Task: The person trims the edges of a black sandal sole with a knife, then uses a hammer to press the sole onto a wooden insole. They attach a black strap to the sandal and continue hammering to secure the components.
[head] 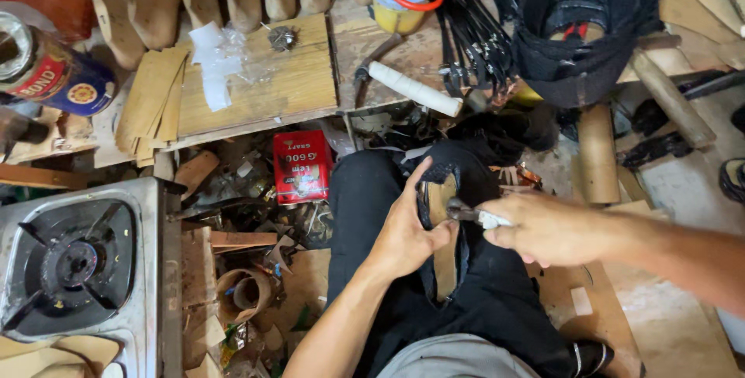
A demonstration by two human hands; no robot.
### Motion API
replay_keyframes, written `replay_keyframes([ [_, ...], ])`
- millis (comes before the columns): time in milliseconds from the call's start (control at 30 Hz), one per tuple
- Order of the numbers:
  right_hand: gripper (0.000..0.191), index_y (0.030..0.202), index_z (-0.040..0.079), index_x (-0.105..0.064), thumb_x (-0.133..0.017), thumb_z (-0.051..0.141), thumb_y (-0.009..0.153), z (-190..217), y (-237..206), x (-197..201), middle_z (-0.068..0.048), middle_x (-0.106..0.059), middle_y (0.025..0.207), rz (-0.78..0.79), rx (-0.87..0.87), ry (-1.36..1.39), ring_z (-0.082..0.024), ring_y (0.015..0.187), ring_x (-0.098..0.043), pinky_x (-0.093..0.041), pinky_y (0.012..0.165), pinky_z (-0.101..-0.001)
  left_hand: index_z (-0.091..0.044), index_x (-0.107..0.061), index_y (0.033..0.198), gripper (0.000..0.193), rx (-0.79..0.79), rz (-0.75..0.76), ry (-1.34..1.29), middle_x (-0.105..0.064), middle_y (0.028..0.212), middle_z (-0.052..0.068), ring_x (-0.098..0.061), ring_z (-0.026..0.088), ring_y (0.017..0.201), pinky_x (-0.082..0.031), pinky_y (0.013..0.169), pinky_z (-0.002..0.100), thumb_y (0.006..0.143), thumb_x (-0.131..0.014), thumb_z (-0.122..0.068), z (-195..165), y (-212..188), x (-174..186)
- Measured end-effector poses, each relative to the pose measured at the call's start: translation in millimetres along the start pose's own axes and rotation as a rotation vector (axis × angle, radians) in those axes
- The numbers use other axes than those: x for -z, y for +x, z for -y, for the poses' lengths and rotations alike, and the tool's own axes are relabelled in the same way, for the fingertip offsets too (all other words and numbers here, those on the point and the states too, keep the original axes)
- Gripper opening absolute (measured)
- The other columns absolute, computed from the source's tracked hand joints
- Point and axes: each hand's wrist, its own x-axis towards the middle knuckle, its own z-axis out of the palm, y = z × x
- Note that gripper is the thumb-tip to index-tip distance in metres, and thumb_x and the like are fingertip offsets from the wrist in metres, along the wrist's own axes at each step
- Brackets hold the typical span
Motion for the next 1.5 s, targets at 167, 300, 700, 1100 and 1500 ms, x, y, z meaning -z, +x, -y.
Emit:
replay_keyframes([
  [167, 0.036, 0.121, 0.005, -0.067, -0.063, 0.022, 0.09, -2.3, 53.4, -45.4, -0.016, -0.071, 0.088, -0.533, 0.666, 0.009, -0.032, 0.075, -0.07, -0.055, 0.067, -0.0429, -0.005, -0.039, 0.156, 0.091, -0.067, 0.021, -0.257, -0.066, 0.12, 0.003, -0.062, 0.013, 0.109, -0.05, 0.101, 0.029, 0.074, -0.079, -0.001, 57.1, 16.7, 48.9],
  [300, 0.038, 0.12, 0.003, -0.067, -0.07, 0.021, 0.087, 1.3, 100.7, -34.2, -0.017, -0.075, 0.097, -0.539, 0.597, 0.023, -0.032, 0.086, -0.075, -0.057, 0.075, -0.0417, 0.0, -0.057, 0.135, 0.067, 0.024, -0.072, -0.42, -0.068, 0.118, 0.004, -0.065, 0.016, 0.109, -0.053, 0.101, 0.032, 0.074, -0.084, -0.006, 105.3, 25.3, 80.0],
  [700, 0.028, 0.11, 0.007, -0.072, -0.062, 0.02, 0.088, 215.5, 211.8, 163.2, -0.027, -0.071, 0.088, -0.749, 0.578, -0.566, -0.048, 0.085, -0.069, -0.055, 0.079, -0.0564, -0.005, -0.055, 0.138, 0.068, 0.027, -0.06, -0.447, -0.067, 0.122, 0.002, -0.063, 0.014, 0.113, -0.05, 0.105, 0.031, 0.076, -0.081, -0.011, 118.6, 52.5, 110.7],
  [1100, 0.031, 0.119, 0.005, -0.069, -0.05, 0.013, 0.096, 330.9, 309.8, 203.4, -0.014, -0.073, 0.115, -0.887, 0.409, -1.043, -0.031, 0.106, -0.07, -0.049, 0.09, -0.0561, -0.002, -0.054, 0.139, 0.064, 0.049, 0.0, -0.55, -0.067, 0.122, 0.003, -0.063, 0.013, 0.113, -0.05, 0.104, 0.031, 0.081, -0.08, -0.007, 120.5, 75.5, 167.6],
  [1500, 0.058, 0.15, 0.012, -0.055, -0.055, 0.01, 0.092, 306.3, 299.0, 220.5, -0.02, -0.068, 0.114, -0.807, 0.613, -0.583, -0.037, 0.105, -0.067, -0.053, 0.09, -0.052, -0.002, -0.051, 0.146, 0.072, 0.077, 0.035, -0.591, -0.064, 0.126, 0.001, -0.06, 0.011, 0.115, -0.049, 0.104, 0.029, 0.079, -0.078, -0.006, 117.9, 85.6, 163.8],
])
